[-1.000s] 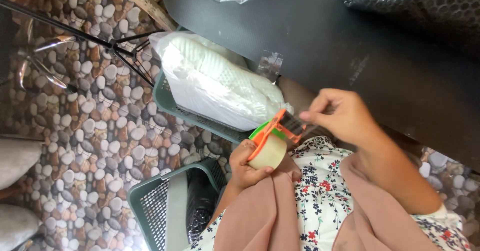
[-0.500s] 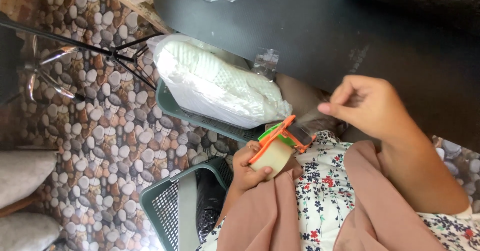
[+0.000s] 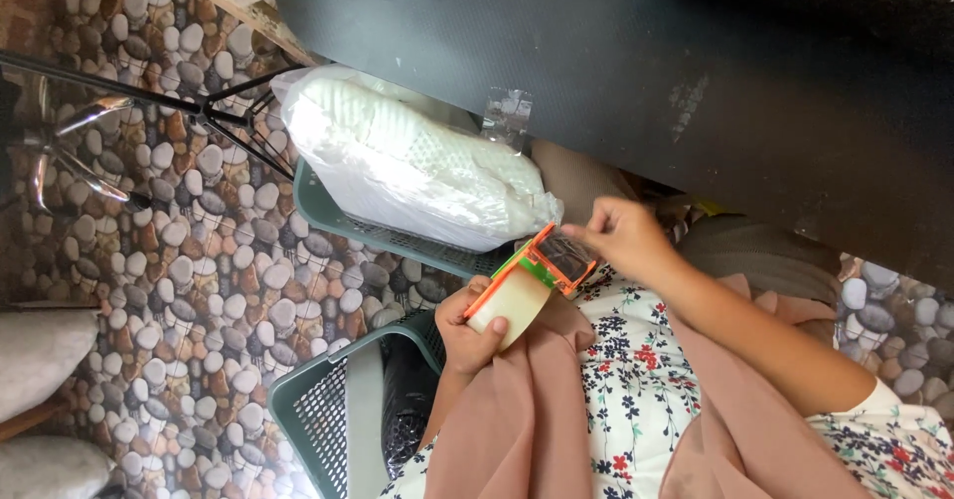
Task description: Wrapping a blue item in black bubble wrap and securing it with clear tape from a dispenser.
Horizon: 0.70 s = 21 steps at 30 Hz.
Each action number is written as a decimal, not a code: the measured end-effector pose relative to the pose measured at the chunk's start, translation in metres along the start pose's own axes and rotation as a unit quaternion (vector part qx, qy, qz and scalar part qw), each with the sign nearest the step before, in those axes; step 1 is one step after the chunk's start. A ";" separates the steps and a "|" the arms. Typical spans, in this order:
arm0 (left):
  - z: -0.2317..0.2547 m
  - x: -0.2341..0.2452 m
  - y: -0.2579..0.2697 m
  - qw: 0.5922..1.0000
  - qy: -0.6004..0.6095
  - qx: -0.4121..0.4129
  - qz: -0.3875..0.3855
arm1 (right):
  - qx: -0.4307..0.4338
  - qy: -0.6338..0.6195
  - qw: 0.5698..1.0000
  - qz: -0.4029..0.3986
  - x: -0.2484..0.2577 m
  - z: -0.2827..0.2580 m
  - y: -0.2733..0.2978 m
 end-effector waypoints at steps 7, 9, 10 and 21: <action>0.005 0.045 0.015 0.982 -0.103 0.024 0.156 | 0.060 0.149 0.987 0.025 0.005 -0.037 0.039; -0.018 0.071 0.043 0.975 -0.136 0.040 0.173 | 0.243 0.164 0.955 0.043 0.016 -0.083 0.045; -0.020 0.071 0.044 0.975 -0.135 0.038 0.173 | 0.245 0.164 0.954 0.044 0.019 -0.097 0.038; -0.012 0.043 0.025 0.982 -0.117 0.073 0.131 | 0.276 0.287 0.908 0.126 0.017 -0.145 -0.049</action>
Point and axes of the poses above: each hand's wrist, its own y-axis away from the middle knuckle, its own x-axis out of the back of the hand, z = x × y, the point moved 1 cm from there along -y, towards the middle knuckle, and after that the axes turned 12 degrees about -x, right-handed, at the moved point
